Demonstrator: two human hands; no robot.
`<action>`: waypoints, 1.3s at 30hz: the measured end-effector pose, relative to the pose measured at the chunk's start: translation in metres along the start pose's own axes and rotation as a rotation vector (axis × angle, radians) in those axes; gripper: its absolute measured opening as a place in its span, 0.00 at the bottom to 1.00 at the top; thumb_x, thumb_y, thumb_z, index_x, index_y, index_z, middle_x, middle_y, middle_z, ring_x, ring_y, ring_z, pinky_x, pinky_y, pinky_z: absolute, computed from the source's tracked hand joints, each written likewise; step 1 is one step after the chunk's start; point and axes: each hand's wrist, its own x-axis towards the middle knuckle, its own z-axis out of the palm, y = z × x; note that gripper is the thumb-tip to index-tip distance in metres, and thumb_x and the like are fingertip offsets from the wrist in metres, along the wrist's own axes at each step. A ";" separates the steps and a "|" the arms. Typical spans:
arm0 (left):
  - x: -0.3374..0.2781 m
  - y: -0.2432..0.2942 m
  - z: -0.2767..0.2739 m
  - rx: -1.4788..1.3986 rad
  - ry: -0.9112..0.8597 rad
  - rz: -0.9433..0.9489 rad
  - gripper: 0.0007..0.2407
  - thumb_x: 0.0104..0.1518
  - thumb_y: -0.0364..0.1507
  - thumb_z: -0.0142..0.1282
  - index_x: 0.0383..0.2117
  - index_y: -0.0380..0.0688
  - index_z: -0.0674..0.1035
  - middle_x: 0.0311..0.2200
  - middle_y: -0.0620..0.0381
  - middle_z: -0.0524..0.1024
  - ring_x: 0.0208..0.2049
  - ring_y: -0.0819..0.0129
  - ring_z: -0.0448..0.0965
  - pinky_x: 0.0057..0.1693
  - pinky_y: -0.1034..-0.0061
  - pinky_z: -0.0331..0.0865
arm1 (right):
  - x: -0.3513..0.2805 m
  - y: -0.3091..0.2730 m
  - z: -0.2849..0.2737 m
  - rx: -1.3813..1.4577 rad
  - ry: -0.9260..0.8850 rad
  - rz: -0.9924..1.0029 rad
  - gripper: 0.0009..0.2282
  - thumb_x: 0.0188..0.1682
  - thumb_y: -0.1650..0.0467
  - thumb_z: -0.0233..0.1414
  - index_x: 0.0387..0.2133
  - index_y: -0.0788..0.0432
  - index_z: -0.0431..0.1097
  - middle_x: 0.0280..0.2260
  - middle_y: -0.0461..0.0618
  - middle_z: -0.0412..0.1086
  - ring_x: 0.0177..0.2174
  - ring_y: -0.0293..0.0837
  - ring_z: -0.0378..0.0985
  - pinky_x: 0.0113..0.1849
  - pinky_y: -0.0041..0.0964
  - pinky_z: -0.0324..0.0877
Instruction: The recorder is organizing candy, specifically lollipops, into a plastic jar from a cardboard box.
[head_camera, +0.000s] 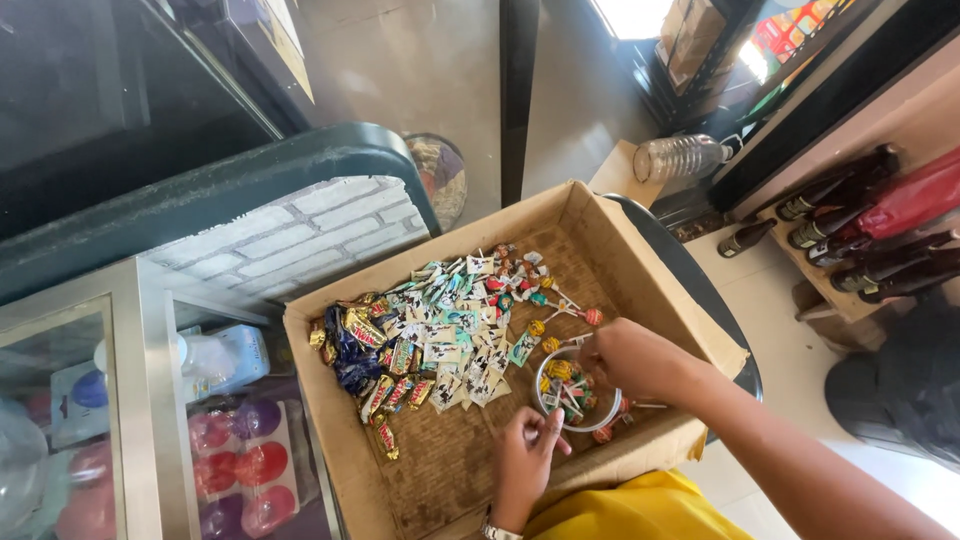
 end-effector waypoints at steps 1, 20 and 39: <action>0.000 0.004 0.000 0.038 -0.004 -0.010 0.16 0.61 0.38 0.60 0.23 0.39 0.73 0.18 0.54 0.82 0.20 0.74 0.80 0.29 0.81 0.67 | 0.000 0.001 0.003 0.006 -0.057 0.043 0.05 0.38 0.73 0.57 0.26 0.61 0.79 0.24 0.59 0.75 0.27 0.57 0.79 0.34 0.48 0.75; 0.002 0.002 0.009 -0.023 -0.013 0.023 0.14 0.63 0.37 0.57 0.27 0.38 0.75 0.21 0.54 0.83 0.22 0.74 0.82 0.33 0.81 0.72 | 0.085 0.055 0.161 -0.274 -0.485 0.401 0.17 0.42 0.72 0.65 0.45 0.60 0.77 0.51 0.62 0.71 0.52 0.54 0.75 0.49 0.46 0.74; -0.001 0.011 0.006 -0.020 -0.018 0.070 0.14 0.62 0.36 0.57 0.27 0.36 0.76 0.20 0.53 0.84 0.23 0.73 0.84 0.33 0.80 0.75 | 0.103 0.079 0.191 0.575 -0.461 0.911 0.23 0.58 0.60 0.48 0.34 0.76 0.70 0.32 0.71 0.75 0.27 0.59 0.81 0.26 0.51 0.80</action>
